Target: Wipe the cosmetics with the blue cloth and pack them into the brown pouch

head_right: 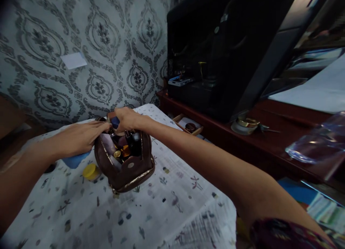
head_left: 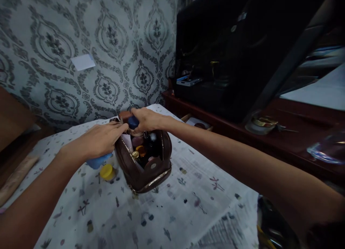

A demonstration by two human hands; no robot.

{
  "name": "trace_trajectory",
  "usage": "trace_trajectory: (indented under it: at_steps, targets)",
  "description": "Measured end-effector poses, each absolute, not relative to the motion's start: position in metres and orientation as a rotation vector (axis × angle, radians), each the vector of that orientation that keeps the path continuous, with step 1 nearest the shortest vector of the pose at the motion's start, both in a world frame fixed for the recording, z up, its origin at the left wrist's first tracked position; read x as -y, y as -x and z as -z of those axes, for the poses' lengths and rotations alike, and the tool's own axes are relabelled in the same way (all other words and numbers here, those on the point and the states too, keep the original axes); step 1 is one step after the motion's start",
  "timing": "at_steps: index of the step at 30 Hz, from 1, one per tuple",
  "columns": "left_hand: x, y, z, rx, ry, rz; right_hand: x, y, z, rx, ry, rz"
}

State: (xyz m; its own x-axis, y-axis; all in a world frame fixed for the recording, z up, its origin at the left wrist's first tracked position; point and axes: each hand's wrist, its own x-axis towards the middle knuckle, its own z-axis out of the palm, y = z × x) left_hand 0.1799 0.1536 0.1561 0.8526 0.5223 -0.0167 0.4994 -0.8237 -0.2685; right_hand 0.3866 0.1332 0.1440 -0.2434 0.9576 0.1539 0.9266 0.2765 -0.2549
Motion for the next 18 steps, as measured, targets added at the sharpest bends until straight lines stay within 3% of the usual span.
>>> trace_trajectory:
  at_steps: [11,18]
  targets:
    - [-0.151,-0.174,-0.143,0.845,2.725,-0.047,-0.150,-0.382,-0.151,2.459,1.602,-0.375]
    - [-0.152,-0.171,-0.140,0.852,2.766,0.016,-0.142,-0.364,-0.158,2.546,1.832,-0.244]
